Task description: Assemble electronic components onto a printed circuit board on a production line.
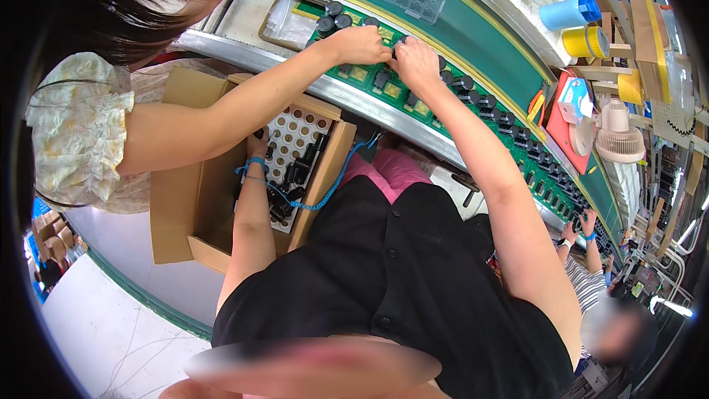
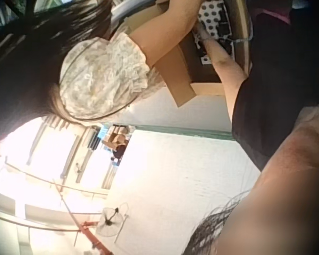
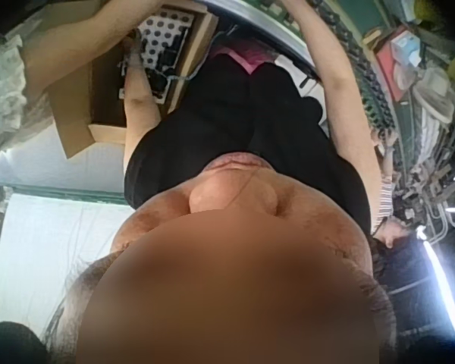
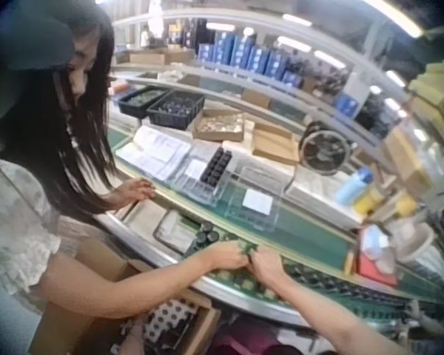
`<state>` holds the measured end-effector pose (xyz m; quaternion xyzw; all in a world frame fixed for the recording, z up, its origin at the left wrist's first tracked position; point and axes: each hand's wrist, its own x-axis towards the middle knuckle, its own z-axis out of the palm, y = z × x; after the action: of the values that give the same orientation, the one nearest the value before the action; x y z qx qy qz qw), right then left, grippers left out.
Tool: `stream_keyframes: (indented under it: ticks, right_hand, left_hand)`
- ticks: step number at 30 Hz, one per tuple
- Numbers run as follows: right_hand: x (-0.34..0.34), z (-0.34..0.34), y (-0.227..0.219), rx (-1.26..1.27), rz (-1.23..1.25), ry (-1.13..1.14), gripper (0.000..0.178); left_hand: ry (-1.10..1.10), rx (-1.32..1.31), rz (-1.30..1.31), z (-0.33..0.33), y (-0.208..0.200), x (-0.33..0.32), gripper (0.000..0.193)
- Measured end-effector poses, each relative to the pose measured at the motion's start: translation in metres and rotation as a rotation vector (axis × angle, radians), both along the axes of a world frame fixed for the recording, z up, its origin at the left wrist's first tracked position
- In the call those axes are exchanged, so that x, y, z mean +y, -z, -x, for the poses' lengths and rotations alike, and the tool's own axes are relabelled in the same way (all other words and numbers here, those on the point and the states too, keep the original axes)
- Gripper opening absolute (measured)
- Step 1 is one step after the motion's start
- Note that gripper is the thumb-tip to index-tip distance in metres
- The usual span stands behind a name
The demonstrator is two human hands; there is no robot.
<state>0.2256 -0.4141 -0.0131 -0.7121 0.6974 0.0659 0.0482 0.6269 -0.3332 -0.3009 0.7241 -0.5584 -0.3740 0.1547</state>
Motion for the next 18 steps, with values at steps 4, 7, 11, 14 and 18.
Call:
stream_keyframes:
  ticks: [4,7,11,14,18]
  right_hand:
    - [0.001,-0.022,0.006,0.044,0.098,-0.099,0.022]
    - [-0.003,-0.029,0.006,0.051,0.047,-0.065,0.022]
    - [-0.007,-0.017,0.007,0.004,-0.008,-0.066,0.028]
    - [-0.005,-0.017,0.004,0.034,-0.01,-0.115,0.025]
    - [-0.002,-0.02,0.008,0.032,0.08,-0.198,0.02]
  left_hand:
    - [-0.186,-0.19,-0.112,-0.003,-0.047,0.03,0.059]
    - [-0.038,-0.404,0.071,0.005,-0.057,0.049,0.05]
    - [0.041,-0.421,0.101,0.039,-0.092,0.047,0.041]
    - [-0.006,-0.251,0.001,0.048,-0.094,0.044,0.047]
    - [-0.146,0.042,0.086,0.051,-0.064,0.049,0.045]
